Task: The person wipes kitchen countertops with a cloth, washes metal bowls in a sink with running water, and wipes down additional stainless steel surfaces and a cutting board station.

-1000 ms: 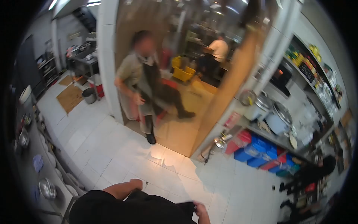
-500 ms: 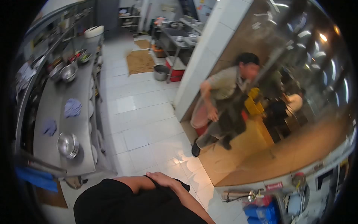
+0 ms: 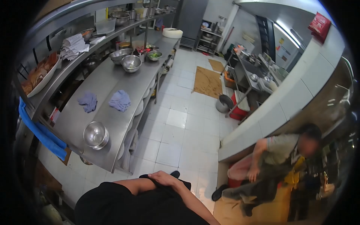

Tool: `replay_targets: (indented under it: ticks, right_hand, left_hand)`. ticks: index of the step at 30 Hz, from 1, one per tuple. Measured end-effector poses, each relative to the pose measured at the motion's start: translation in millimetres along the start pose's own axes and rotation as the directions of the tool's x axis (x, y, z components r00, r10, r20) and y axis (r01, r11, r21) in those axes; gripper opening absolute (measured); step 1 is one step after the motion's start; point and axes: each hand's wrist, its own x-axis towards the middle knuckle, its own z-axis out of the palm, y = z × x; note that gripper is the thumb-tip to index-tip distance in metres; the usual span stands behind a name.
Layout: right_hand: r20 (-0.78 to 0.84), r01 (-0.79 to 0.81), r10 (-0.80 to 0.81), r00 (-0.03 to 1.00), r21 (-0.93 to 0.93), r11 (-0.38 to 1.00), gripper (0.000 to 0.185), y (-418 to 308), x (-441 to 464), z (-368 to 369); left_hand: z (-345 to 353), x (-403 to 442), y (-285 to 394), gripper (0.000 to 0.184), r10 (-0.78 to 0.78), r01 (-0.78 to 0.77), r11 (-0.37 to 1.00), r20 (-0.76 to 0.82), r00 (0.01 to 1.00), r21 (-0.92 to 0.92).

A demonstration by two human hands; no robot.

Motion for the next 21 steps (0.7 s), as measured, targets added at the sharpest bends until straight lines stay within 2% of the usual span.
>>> replay_targets:
  ticks: [4,6,9,11,12,14,16,17,18,19,20,21]
  right_hand:
    - [-0.013,0.082,-0.081,0.997,0.073,0.994,0.044,0.2,9.7,-88.8]
    - [-0.041,0.117,-0.115,0.993,0.053,0.992,0.039,-2.7,16.2,-126.4]
    - [0.015,0.148,-0.149,0.989,0.03,0.988,0.037,6.4,31.4,-170.5]
    - [-0.073,0.181,-0.18,0.981,0.017,0.983,0.034,27.8,46.5,-188.9]
    - [-0.041,0.181,-0.18,0.983,0.013,0.983,0.034,40.1,52.0,-196.7]
    - [-0.246,0.083,-0.042,0.968,0.159,0.984,0.037,77.2,60.5,-214.5]
    - [-0.317,-0.14,0.075,0.945,-0.187,0.972,0.042,138.6,62.9,-236.1]
    - [-0.354,-0.206,0.101,0.93,-0.273,0.94,0.045,176.4,57.4,-242.2]
    - [-0.37,-0.279,0.14,0.918,-0.356,0.892,0.045,236.8,51.5,-246.8]
    - [-0.396,-0.392,0.237,0.887,-0.373,0.841,0.045,289.8,33.4,-249.4]
    - [-0.334,-0.435,0.301,0.893,-0.47,0.768,0.041,372.7,12.5,-251.7]
    - [-0.106,-0.643,0.67,0.735,-0.423,0.638,0.039,439.2,-5.4,-261.6]
  left_hand:
    - [-76.1,8.6,-21.7,0.052,-0.068,0.066,0.995,-0.031,0.997,-0.077]
    - [-112.9,12.3,-29.3,0.052,-0.089,0.083,0.991,-0.048,0.995,-0.109]
    - [-167.9,25.2,-24.3,0.053,-0.073,0.058,0.985,-0.092,0.993,-0.164]
    - [-198.8,33.5,-20.9,0.053,-0.057,0.027,0.975,-0.131,0.99,-0.218]
    - [-212.9,33.6,-17.7,0.053,-0.051,0.01,0.967,-0.156,0.986,-0.255]
    - [-221.0,32.3,-28.3,0.053,-0.07,-0.018,0.932,-0.227,0.971,-0.362]
    - [-222.6,25.9,-51.5,0.054,-0.247,0.028,0.852,-0.354,0.902,-0.523]
    - [-220.7,19.6,-61.0,0.059,-0.458,0.125,0.769,-0.405,0.792,-0.626]
    - [-207.5,22.9,-87.3,0.058,-0.586,0.065,0.583,-0.363,0.724,-0.81]
    - [-182.5,40.9,-128.4,0.057,-0.61,0.065,0.528,-0.325,0.723,-0.847]
    - [-157.3,46.3,-162.1,0.05,-0.585,0.078,0.612,-0.384,0.715,-0.787]
    - [-133.3,49.5,-182.3,0.046,-0.77,0.206,0.396,-0.201,0.605,-0.895]
